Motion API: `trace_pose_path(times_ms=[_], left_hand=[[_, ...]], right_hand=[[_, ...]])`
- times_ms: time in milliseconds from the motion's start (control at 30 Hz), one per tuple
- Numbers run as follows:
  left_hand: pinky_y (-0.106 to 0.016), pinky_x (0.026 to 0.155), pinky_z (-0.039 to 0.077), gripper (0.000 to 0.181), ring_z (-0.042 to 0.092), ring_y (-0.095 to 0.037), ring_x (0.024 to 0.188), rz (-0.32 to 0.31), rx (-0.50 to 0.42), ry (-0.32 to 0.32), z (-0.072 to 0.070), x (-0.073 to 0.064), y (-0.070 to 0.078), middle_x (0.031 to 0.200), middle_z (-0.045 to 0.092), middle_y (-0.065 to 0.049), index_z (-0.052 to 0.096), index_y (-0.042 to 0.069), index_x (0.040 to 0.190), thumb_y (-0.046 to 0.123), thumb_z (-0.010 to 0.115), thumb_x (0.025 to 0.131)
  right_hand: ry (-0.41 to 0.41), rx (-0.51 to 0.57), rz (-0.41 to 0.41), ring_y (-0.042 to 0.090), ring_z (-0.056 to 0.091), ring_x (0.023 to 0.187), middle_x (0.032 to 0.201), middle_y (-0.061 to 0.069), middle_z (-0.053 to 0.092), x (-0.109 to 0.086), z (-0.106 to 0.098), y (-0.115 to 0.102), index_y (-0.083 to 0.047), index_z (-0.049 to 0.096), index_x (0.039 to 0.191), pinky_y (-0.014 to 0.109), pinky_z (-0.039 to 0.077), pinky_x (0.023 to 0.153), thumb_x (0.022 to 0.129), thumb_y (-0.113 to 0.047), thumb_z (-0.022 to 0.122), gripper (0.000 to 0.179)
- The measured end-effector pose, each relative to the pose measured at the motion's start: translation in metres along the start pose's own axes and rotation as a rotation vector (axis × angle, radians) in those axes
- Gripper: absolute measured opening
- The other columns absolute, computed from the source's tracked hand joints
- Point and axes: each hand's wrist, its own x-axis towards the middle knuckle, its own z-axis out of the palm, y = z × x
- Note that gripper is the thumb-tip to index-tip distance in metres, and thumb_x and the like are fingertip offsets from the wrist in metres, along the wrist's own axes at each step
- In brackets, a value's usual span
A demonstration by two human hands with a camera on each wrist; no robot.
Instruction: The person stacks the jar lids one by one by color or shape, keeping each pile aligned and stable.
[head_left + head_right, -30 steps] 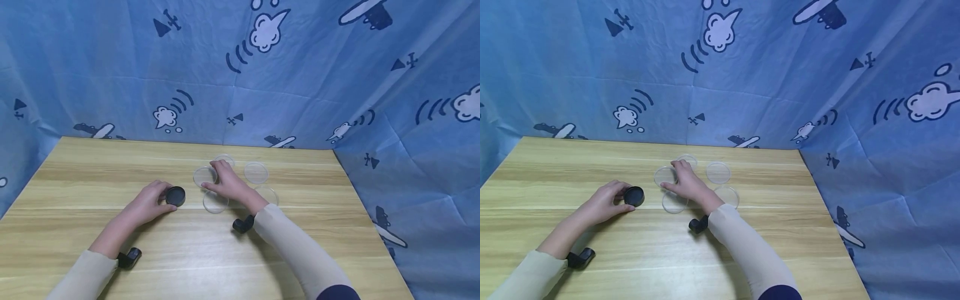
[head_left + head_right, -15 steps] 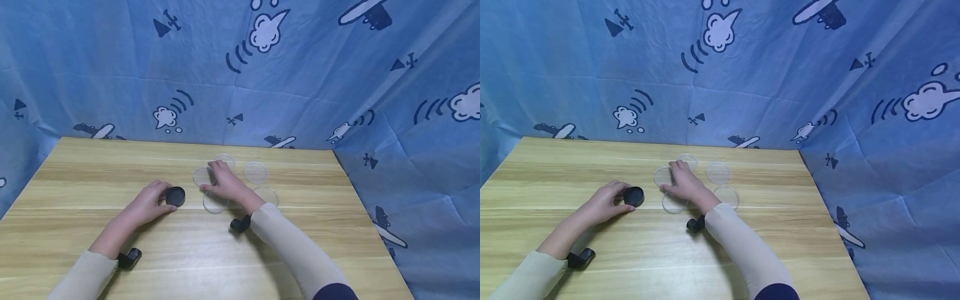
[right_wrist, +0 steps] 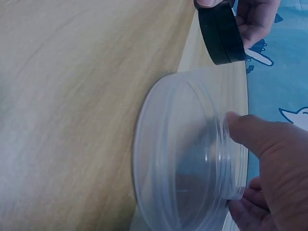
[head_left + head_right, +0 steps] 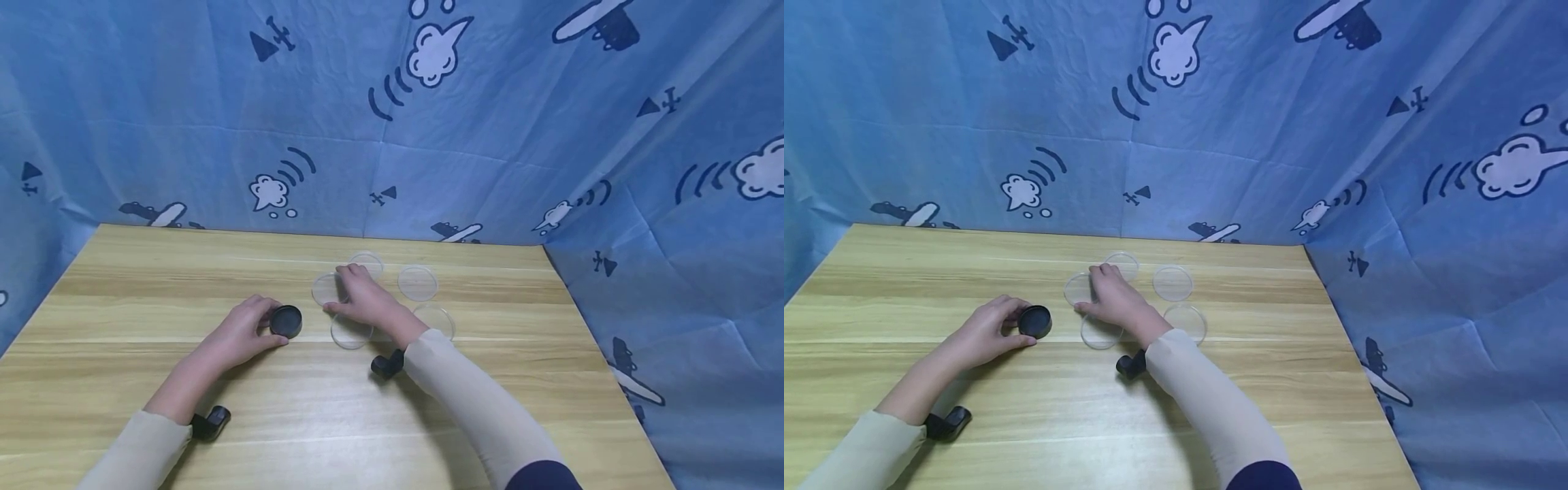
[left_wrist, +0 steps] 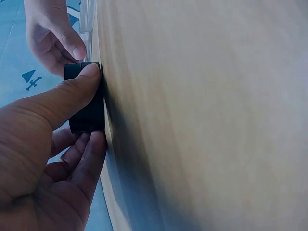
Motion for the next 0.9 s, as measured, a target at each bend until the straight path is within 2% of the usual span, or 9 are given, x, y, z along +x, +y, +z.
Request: trace_pose_path(times_ms=[367,600,900], left_hand=[[-0.052,0.095,0.059,0.053,0.069,-0.035,0.105,0.002,0.005,-0.001,0.0009,-0.0007,0.0011,0.112,0.066,-0.021,0.065,-0.008,0.126,0.014,0.088,0.084],[-0.053,0.095,0.059,0.053,0.068,-0.035,0.105,-0.003,0.01,0.0,0.0016,-0.0007,0.0008,0.113,0.066,-0.021,0.065,-0.007,0.126,0.014,0.088,0.084],[-0.053,0.096,0.059,0.052,0.068,-0.035,0.105,0.006,0.016,0.007,0.0029,0.0002,-0.0008,0.113,0.066,-0.021,0.065,-0.007,0.125,0.014,0.088,0.083]], right_hand=[[-0.031,-0.029,0.041,0.029,0.053,0.135,0.141,0.018,0.054,0.0032,-0.0015,-0.0033,0.0,0.046,0.152,0.041,0.049,0.115,0.095,-0.046,0.076,0.08],[-0.014,-0.009,0.038,0.029,0.055,0.132,0.139,0.018,0.056,0.0047,-0.0005,-0.0014,0.001,0.047,0.151,0.04,0.05,0.115,0.093,-0.045,0.078,0.08],[0.019,0.0,0.015,0.028,0.058,0.121,0.13,0.017,0.059,0.0063,0.0011,0.0022,0.001,0.052,0.146,0.04,0.052,0.109,0.092,-0.042,0.08,0.075]])
